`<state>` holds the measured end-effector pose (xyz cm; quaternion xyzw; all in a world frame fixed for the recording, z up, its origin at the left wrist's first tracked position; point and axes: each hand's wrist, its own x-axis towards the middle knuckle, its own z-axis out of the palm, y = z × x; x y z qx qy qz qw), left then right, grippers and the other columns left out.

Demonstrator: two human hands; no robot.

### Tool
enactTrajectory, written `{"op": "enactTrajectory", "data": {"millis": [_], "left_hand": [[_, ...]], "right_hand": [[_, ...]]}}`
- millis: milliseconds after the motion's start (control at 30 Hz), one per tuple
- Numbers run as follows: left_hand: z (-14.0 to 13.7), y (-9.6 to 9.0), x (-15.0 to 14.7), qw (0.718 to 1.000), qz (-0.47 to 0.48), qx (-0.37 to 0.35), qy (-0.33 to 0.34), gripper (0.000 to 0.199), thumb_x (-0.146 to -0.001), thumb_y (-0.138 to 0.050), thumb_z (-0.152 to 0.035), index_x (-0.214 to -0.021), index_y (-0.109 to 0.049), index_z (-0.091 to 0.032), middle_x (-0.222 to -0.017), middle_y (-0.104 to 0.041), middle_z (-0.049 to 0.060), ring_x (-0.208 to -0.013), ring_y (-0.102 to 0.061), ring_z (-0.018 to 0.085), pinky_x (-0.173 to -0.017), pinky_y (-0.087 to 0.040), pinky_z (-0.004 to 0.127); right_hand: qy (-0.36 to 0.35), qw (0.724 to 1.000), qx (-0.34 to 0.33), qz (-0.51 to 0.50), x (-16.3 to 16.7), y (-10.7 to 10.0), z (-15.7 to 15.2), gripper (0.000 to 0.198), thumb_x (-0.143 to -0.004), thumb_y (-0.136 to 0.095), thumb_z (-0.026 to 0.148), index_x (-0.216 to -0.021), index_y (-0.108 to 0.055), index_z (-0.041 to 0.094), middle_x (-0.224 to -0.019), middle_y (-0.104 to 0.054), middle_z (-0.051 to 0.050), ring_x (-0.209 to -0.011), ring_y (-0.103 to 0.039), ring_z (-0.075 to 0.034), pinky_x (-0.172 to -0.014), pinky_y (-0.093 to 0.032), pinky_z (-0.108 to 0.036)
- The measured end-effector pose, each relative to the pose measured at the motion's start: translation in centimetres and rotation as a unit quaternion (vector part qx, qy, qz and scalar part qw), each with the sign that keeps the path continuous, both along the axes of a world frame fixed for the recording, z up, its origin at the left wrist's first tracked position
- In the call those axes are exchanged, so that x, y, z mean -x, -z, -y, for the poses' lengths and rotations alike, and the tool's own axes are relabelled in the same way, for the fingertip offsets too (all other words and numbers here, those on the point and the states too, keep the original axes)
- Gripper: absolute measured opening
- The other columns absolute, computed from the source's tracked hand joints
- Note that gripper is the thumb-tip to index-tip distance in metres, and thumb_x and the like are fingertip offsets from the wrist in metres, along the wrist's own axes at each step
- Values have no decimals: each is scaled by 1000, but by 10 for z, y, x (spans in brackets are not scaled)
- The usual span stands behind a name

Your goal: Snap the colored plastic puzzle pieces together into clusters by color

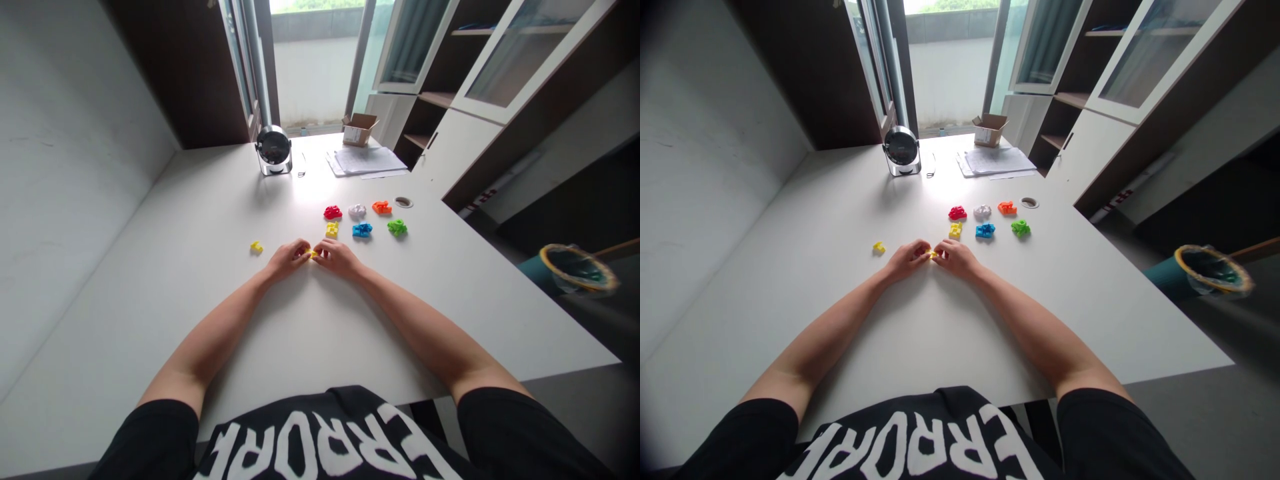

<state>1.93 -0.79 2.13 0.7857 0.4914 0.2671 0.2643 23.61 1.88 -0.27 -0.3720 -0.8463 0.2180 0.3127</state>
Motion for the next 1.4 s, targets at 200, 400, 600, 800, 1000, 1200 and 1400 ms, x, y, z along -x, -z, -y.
{"op": "enactTrajectory", "data": {"millis": [200,400,600,800,1000,1200,1400], "left_hand": [[-1,4,-1,1000,5,-13,-4,27,-86,-59,-32,-112,-60,-27,-93,-69,-1,-77,-60,14,-75,-47,27],[-2,5,-3,1000,-5,-9,-5,27,-86,-58,-29,-113,-60,-28,-90,-68,-2,-75,-60,13,-75,-47,27],[-2,4,-4,1000,1,-9,1,23,-87,-60,-35,-108,-62,-26,-87,-68,-2,-76,-60,14,-75,-48,27],[-3,4,-3,1000,15,-7,15,25,-90,-57,-42,-104,-64,-23,-86,-68,0,-75,-60,15,-73,-49,27],[-2,2,-2,1000,25,7,17,29,-91,-53,-46,-104,-65,-23,-84,-67,0,-75,-59,15,-71,-47,26],[-3,1,-1,1000,16,14,18,36,-95,-44,-48,-89,-66,-20,-77,-65,1,-72,-55,16,-70,-45,27],[-4,11,0,998,63,2,23,27,-93,-52,-39,-109,-63,-21,-82,-65,0,-72,-57,13,-68,-44,24]], "right_hand": [[1,1000,17,-3,-2,-1,-2,16,-91,-62,35,-89,-67,20,-83,-62,-2,-67,-53,-13,-65,-41,-25],[3,1000,29,1,-4,0,-5,21,-94,-56,37,-87,-66,20,-83,-62,-2,-68,-53,-13,-67,-42,-26],[-12,1000,16,5,-6,-3,-4,30,-99,-44,36,-82,-62,20,-82,-60,-4,-77,-56,-16,-72,-43,-27],[2,999,38,-19,-6,-8,1,31,-101,-40,42,-95,-63,22,-89,-65,-3,-81,-59,-17,-74,-44,-29],[6,999,33,-19,-4,-8,6,22,-92,-57,42,-107,-60,25,-84,-65,0,-68,-58,-16,-67,-45,-29],[9,1000,-3,-4,0,-1,6,16,-93,-55,39,-93,-62,24,-77,-63,-2,-63,-53,-15,-63,-43,-29],[12,1000,1,-4,-1,9,1,24,-96,-51,41,-87,-59,20,-76,-59,0,-65,-50,-12,-63,-37,-25]]}}
